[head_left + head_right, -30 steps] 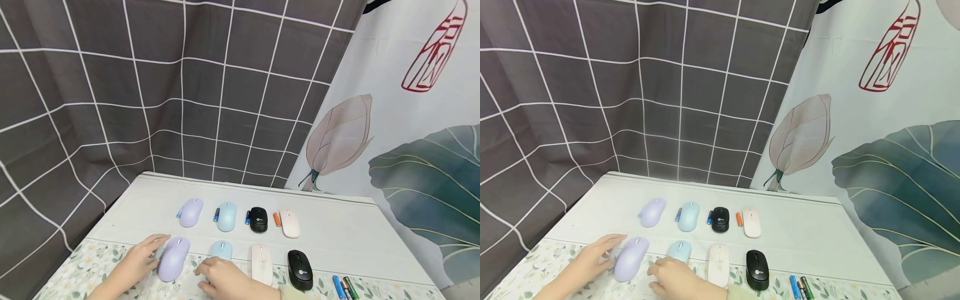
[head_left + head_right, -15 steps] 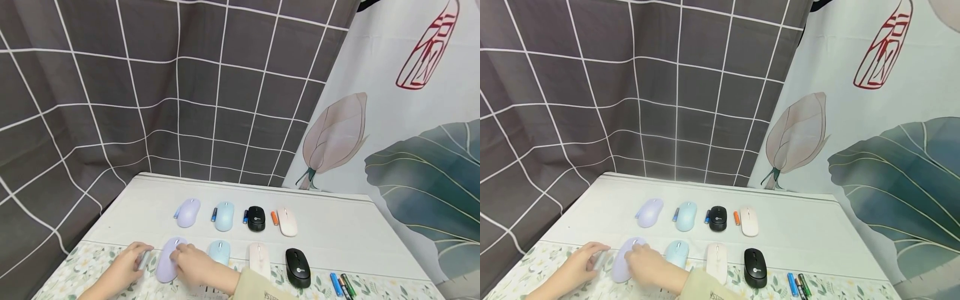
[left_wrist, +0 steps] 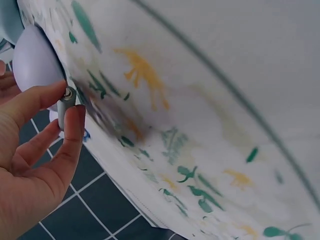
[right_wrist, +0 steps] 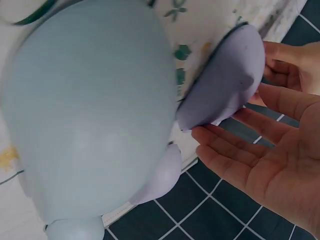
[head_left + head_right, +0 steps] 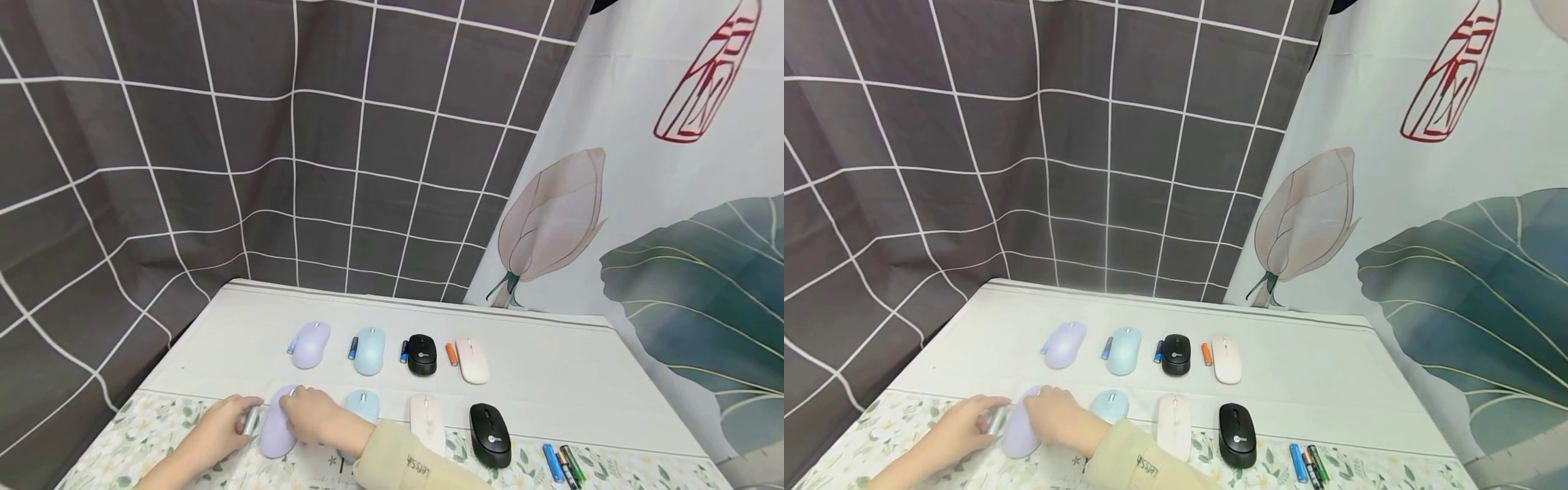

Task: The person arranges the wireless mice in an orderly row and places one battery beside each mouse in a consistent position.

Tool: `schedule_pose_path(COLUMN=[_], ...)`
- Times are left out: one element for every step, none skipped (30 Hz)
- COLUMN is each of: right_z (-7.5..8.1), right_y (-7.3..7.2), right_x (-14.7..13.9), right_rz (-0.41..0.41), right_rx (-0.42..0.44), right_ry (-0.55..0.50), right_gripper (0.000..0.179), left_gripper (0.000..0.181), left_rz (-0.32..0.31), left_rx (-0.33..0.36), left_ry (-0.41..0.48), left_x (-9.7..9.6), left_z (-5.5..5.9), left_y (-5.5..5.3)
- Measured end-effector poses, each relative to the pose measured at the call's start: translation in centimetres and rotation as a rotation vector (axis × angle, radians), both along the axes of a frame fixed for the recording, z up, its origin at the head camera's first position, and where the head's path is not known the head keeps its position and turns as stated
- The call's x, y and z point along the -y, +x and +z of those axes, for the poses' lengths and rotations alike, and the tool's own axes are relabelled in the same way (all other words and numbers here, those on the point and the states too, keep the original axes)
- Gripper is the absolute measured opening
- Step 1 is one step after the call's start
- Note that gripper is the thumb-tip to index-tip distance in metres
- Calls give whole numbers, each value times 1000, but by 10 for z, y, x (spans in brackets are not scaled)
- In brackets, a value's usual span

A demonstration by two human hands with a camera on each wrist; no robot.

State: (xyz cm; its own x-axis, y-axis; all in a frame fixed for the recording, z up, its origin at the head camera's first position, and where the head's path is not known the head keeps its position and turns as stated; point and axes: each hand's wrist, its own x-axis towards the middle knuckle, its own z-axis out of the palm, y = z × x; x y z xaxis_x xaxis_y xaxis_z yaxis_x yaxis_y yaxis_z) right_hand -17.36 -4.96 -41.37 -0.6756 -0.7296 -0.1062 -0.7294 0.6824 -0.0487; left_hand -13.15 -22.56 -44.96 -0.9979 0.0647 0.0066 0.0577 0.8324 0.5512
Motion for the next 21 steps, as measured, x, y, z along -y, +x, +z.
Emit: schedule_pose_path(right_z=[1, 1, 1, 1, 0, 0, -1, -2, -3, -2, -2, -2, -1, -1, 0, 0, 0, 0, 0, 0, 0], right_y=[-1, -1, -1, -1, 0, 1, 2, 4, 5, 6, 6, 6, 6, 6, 6, 6, 7, 7, 7, 7, 6], right_x=[1, 2, 4, 5, 7, 8, 11, 13, 15, 17, 18, 19, 20, 20, 20, 20, 19, 19, 18, 17, 16], right_rz=[-3, -11, -22, -36, -48, -60, -70, -76, -81, -85, -90, -95, -102, -110, -119, -126, -131, -131, -131, -127, -124], right_rx=[0, 6, 10, 17, 18, 16, 12, 3, -10, -21, -35, -45, -53, -56, -56, -52, -46, -43, -41, -38, -36], right_ry=[1, 1, -4, -10, -20, -31, -39, -45, -53, -57, -59, -60, -59, -59, -57, -57, -58, -60, -61, -63, -65], right_gripper=[31, 31, 31, 32, 33, 35, 37, 39, 41, 43, 43, 44, 44, 44, 44, 44, 44, 44, 44, 44, 44], left_gripper=[55, 54, 54, 54, 54, 54, 53, 53, 53, 53, 53, 53, 53, 53, 53, 53, 53, 52, 52, 53, 53], left_rz=[-5, -5, -7, -5, -2, -1, 3, 3, 2, -1, -2, -5, -9, -20, -24, -31, -34, -36, -38, -35, -29], left_rx=[-2, 2, 2, 10, 17, 26, 38, 43, 46, 48, 54, 60, 65, 68, 78, 87, 97, 102, 106, 113, 122], left_ry=[1, 3, 2, 6, 6, 8, 8, -2, -14, -29, -43, -53, -62, -72, -70, -68, -60, -52, -40, -26, -10], left_x=[0, 0, 0, -1, -1, -1, -1, 0, 0, -1, -1, -1, -2, -3, -4, -4, -5, -5, -5, -6, -6], left_z=[1, 2, 2, 3, 3, 3, 4, 4, 5, 6, 7, 8, 9, 10, 10, 10, 11, 10, 10, 10, 10], left_y=[-1, -2, -2, -3, -3, -3, -2, -2, -2, -3, -5, -6, -8, -11, -13, -14, -15, -16, -18, -19, -20])
